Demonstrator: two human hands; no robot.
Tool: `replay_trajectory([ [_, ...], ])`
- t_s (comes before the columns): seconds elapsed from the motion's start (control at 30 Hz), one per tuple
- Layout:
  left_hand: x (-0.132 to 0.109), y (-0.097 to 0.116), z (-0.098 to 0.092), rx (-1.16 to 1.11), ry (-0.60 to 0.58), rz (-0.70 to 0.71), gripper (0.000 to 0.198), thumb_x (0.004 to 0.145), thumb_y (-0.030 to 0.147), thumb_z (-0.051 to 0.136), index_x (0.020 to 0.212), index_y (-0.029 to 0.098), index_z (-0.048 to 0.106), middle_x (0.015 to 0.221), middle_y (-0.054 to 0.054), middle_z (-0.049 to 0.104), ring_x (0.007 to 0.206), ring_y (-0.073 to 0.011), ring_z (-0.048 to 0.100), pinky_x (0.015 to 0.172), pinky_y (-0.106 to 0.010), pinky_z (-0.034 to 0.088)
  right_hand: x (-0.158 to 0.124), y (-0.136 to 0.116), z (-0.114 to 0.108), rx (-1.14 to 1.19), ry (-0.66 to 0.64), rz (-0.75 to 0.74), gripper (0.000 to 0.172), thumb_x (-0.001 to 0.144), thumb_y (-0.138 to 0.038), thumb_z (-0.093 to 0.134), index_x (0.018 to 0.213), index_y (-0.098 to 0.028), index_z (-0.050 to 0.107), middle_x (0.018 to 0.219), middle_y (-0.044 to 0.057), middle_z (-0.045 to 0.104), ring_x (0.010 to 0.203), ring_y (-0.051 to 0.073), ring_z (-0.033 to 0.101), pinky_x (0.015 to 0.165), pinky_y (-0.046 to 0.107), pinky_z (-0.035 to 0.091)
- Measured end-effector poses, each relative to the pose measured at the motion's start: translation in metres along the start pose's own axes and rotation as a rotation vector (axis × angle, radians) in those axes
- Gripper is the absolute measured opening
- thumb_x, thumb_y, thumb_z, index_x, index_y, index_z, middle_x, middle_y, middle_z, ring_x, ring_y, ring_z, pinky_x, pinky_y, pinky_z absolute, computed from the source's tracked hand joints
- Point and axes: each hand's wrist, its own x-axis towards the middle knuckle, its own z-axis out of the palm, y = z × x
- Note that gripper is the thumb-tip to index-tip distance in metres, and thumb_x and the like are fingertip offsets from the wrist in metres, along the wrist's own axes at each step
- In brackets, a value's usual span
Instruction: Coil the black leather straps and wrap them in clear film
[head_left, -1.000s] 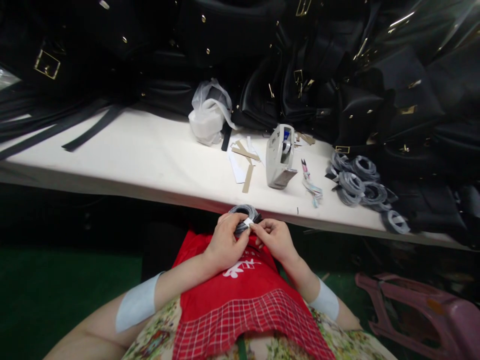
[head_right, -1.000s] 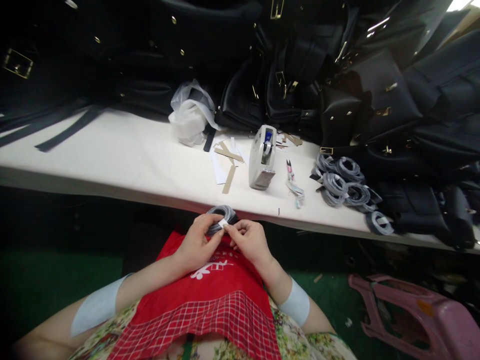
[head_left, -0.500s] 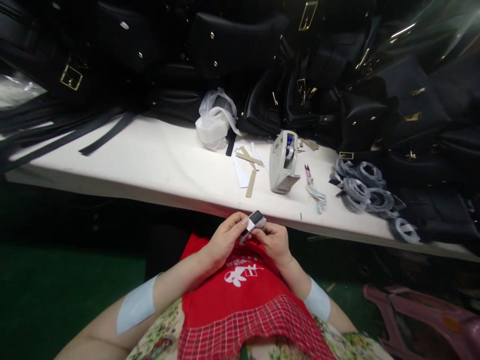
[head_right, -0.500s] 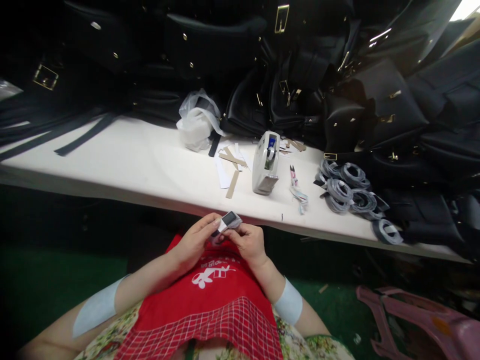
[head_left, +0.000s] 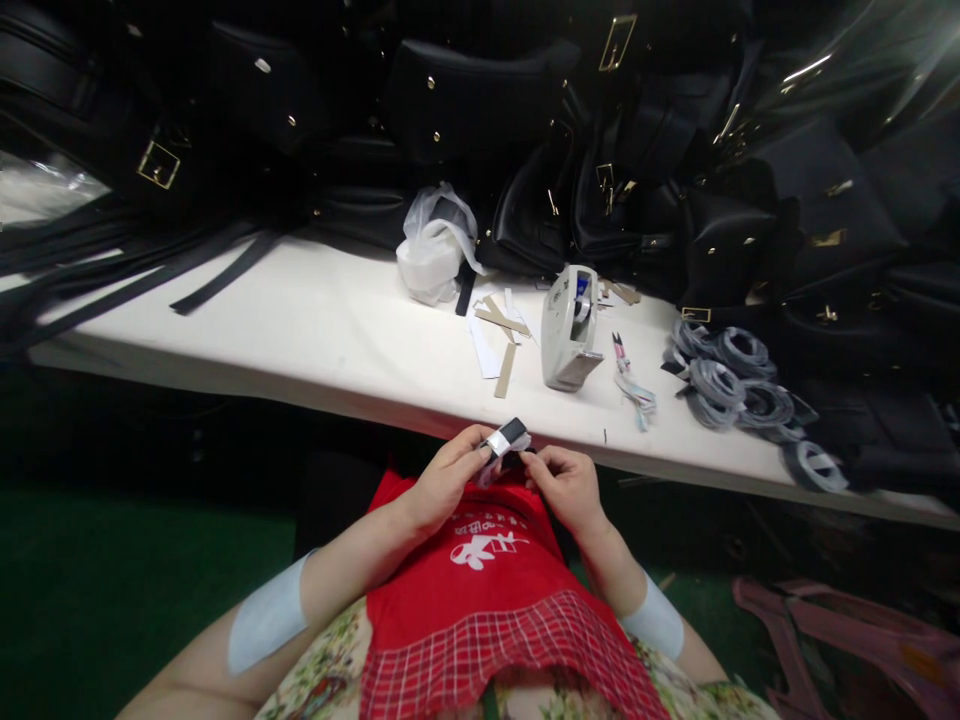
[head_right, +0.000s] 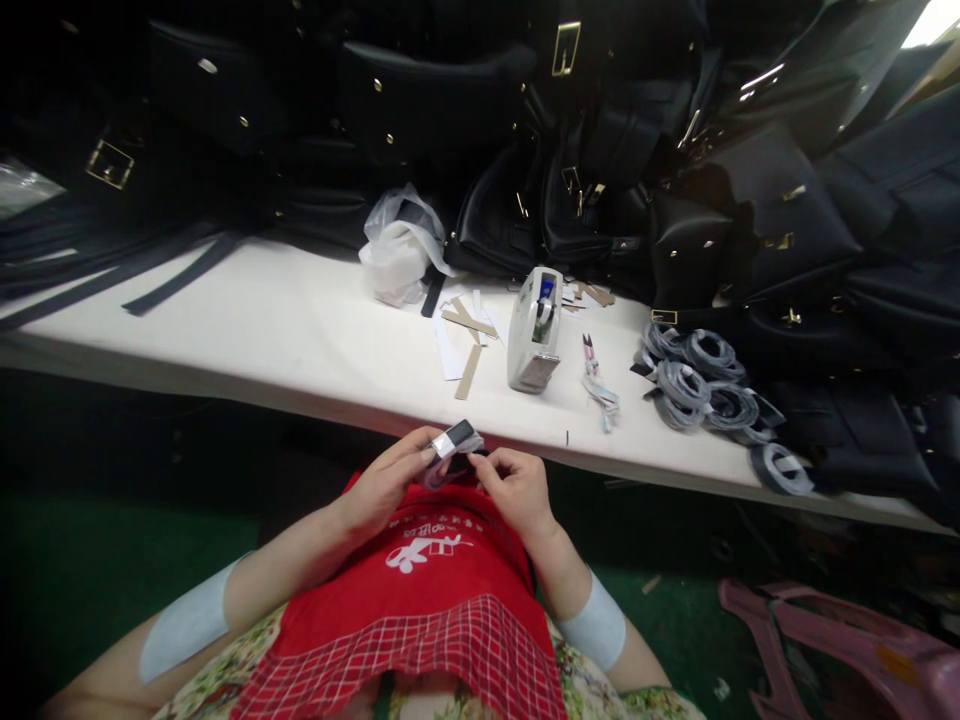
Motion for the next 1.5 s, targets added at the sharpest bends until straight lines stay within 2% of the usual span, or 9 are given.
replay_trajectory([
  [0.3, 0.001, -0.002, -0.008, -0.024, -0.020, 0.002, 0.020, 0.079, 0.036, 0.055, 0.080, 0.016, 0.058, 0.068, 0.000, 0.056, 0.061, -0.0137, 0.046, 0.060, -0.026, 0.036, -0.001, 0.007, -0.004, 0.090, 0.098, 0.041, 0.040, 0.085, -0.046, 0.064, 0.053, -0.021, 0.062, 0.050, 0.002, 0.065, 0.044, 0.015, 0.059, 0.047, 0.026, 0.046],
  [0.6, 0.006, 0.004, -0.020, -0.312, 0.161, -0.060, 0.023, 0.069, 0.033, 0.052, 0.054, 0.016, 0.054, 0.047, 0.001, 0.047, 0.047, -0.0111, 0.038, 0.053, -0.025, 0.035, 0.001, -0.001, -0.004, 0.105, 0.122, -0.025, 0.031, 0.086, -0.040, 0.063, 0.062, -0.022, 0.064, 0.053, 0.001, 0.065, 0.049, 0.016, 0.060, 0.054, 0.028, 0.049],
  [0.77, 0.006, 0.001, -0.022, -0.354, 0.171, -0.064, 0.022, 0.070, 0.031, 0.056, 0.054, 0.016, 0.054, 0.046, 0.002, 0.047, 0.048, -0.0103, 0.038, 0.055, -0.024, 0.035, 0.003, -0.010, 0.001, 0.077, 0.020, -0.100, 0.014, 0.083, -0.035, 0.066, 0.083, -0.021, 0.067, 0.073, 0.004, 0.070, 0.062, 0.017, 0.064, 0.062, 0.029, 0.052],
  [0.87, 0.006, 0.000, -0.022, -0.391, 0.165, -0.092, 0.021, 0.070, 0.031, 0.054, 0.055, 0.016, 0.054, 0.048, 0.001, 0.048, 0.048, -0.0115, 0.039, 0.055, -0.025, 0.037, 0.004, -0.014, 0.007, 0.064, -0.112, -0.123, 0.029, 0.075, -0.033, 0.074, 0.101, -0.020, 0.066, 0.087, 0.005, 0.071, 0.068, 0.018, 0.064, 0.067, 0.030, 0.054],
  [0.97, 0.006, 0.000, -0.024, -0.417, 0.173, -0.089, 0.022, 0.072, 0.032, 0.053, 0.057, 0.016, 0.055, 0.050, 0.000, 0.049, 0.050, -0.0119, 0.041, 0.056, -0.025, 0.039, 0.003, -0.014, 0.014, 0.052, -0.057, -0.095, 0.025, 0.075, -0.032, 0.075, 0.095, -0.020, 0.067, 0.080, 0.004, 0.069, 0.062, 0.016, 0.062, 0.060, 0.029, 0.053],
  [1.07, 0.005, 0.000, -0.023, -0.418, 0.187, -0.081, 0.022, 0.074, 0.032, 0.054, 0.059, 0.015, 0.056, 0.053, 0.000, 0.052, 0.052, -0.0116, 0.044, 0.058, -0.025, 0.041, 0.001, -0.014, 0.017, -0.007, 0.037, -0.171, 0.011, 0.082, -0.032, 0.069, 0.081, -0.021, 0.068, 0.074, 0.003, 0.068, 0.062, 0.017, 0.061, 0.059, 0.029, 0.050],
  [1.27, 0.002, -0.005, -0.011, -0.308, 0.159, -0.085, 0.018, 0.073, 0.030, 0.058, 0.064, 0.015, 0.058, 0.058, 0.000, 0.056, 0.056, -0.0119, 0.048, 0.059, -0.024, 0.042, -0.001, -0.019, 0.017, -0.427, -0.023, -0.432, 0.016, 0.090, -0.022, 0.056, 0.086, -0.021, 0.071, 0.079, 0.006, 0.070, 0.073, 0.018, 0.063, 0.069, 0.029, 0.045],
  [1.37, 0.001, -0.008, -0.008, -0.250, 0.174, -0.058, 0.017, 0.073, 0.029, 0.059, 0.063, 0.015, 0.057, 0.059, 0.001, 0.056, 0.056, -0.0111, 0.047, 0.058, -0.023, 0.040, 0.000, -0.022, 0.017, -0.622, 0.008, -0.445, 0.017, 0.088, -0.020, 0.057, 0.080, -0.020, 0.071, 0.072, 0.004, 0.067, 0.068, 0.017, 0.060, 0.065, 0.028, 0.040],
  [1.5, 0.002, -0.012, -0.010, -0.239, 0.195, -0.042, 0.022, 0.074, 0.033, 0.060, 0.064, 0.015, 0.058, 0.059, 0.001, 0.056, 0.056, -0.0112, 0.047, 0.057, -0.023, 0.040, 0.004, -0.026, 0.020, -0.634, 0.054, -0.373, 0.015, 0.085, -0.019, 0.059, 0.076, -0.020, 0.070, 0.071, 0.003, 0.067, 0.067, 0.016, 0.060, 0.065, 0.028, 0.038],
])
